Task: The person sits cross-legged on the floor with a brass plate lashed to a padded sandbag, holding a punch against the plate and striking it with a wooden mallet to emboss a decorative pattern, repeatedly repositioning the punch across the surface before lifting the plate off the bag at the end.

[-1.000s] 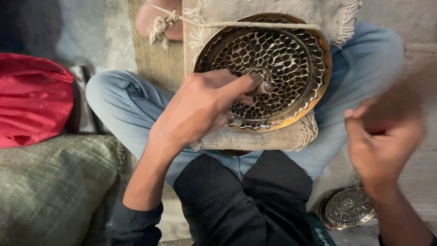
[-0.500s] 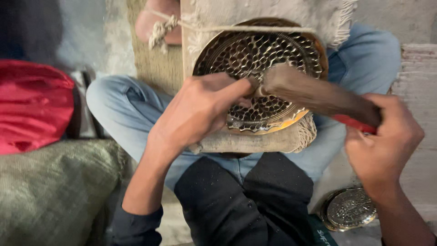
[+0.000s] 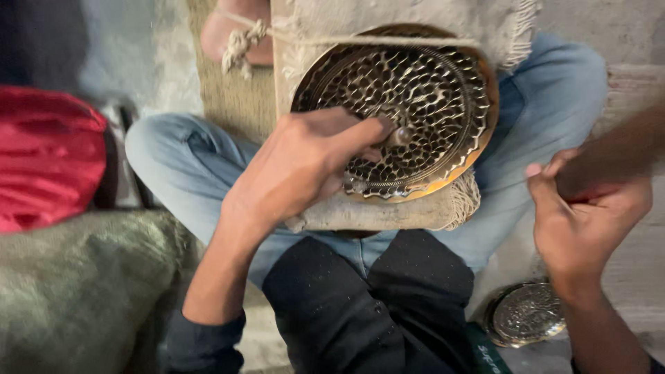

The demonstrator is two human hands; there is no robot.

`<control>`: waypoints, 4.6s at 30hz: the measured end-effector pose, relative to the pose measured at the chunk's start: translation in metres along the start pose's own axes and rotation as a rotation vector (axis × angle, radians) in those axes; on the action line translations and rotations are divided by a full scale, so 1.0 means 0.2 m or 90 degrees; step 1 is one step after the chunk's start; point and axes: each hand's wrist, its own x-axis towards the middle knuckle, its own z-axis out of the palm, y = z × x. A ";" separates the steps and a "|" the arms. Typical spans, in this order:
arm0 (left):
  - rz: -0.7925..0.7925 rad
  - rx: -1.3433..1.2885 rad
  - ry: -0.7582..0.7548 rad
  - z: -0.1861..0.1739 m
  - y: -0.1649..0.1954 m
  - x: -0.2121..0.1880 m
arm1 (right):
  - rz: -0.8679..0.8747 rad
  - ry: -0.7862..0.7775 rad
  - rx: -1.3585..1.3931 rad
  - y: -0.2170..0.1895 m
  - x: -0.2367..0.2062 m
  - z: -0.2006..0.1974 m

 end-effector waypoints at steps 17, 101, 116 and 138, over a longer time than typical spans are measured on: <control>0.000 0.015 -0.049 -0.02 -0.02 -0.01 | 0.027 0.026 -0.065 -0.08 0.04 0.03; -0.050 0.123 0.234 0.15 0.04 -0.09 | -0.121 -0.088 -0.116 -0.06 0.26 -0.15; -0.039 0.115 0.208 0.14 0.04 -0.10 | -0.137 -0.126 -0.124 -0.07 0.31 -0.11; -0.036 0.127 0.184 0.12 0.03 -0.09 | -0.037 -0.069 -0.026 0.02 0.30 -0.09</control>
